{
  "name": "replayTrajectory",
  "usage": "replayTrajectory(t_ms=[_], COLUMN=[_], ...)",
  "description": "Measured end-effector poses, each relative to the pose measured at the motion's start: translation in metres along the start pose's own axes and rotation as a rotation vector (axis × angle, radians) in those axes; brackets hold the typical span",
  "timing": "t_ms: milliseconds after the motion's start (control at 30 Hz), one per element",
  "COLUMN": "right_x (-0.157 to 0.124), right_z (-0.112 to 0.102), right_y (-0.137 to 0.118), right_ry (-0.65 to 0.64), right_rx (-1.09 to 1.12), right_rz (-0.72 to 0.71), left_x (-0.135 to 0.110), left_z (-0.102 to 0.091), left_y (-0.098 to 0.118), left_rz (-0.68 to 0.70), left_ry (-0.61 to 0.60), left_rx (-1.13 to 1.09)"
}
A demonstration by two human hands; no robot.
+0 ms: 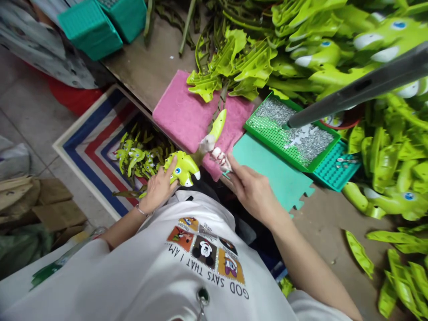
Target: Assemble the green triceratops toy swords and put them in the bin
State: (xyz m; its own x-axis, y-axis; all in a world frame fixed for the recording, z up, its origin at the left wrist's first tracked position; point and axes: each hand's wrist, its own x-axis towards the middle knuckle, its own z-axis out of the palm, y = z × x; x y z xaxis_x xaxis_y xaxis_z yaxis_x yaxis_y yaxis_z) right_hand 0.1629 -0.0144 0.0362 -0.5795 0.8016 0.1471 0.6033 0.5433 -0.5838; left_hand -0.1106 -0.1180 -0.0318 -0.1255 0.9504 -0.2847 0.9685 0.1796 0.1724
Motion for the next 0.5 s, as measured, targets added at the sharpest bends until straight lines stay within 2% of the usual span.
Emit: replayTrajectory(t_ms=[133, 233, 367, 500], right_x=[-0.004, 0.001, 0.009, 0.009], right_z=[0.014, 0.016, 0.003, -0.005], right_y=[0.0, 0.003, -0.011, -0.025], right_ry=[-0.134, -0.208, -0.153, -0.07], right_rx=[-0.13, -0.231, -0.255, -0.276], right_rz=[-0.007, -0.007, -0.069, -0.117], left_x=[0.005, 0.011, 0.014, 0.01], left_z=[0.001, 0.006, 0.009, 0.002], left_y=[0.004, 0.004, 0.004, 0.01], left_rz=[0.049, 0.073, 0.071, 0.025], left_ry=[-0.105, -0.113, -0.128, -0.149], left_rx=[-0.077, -0.146, -0.18, -0.113])
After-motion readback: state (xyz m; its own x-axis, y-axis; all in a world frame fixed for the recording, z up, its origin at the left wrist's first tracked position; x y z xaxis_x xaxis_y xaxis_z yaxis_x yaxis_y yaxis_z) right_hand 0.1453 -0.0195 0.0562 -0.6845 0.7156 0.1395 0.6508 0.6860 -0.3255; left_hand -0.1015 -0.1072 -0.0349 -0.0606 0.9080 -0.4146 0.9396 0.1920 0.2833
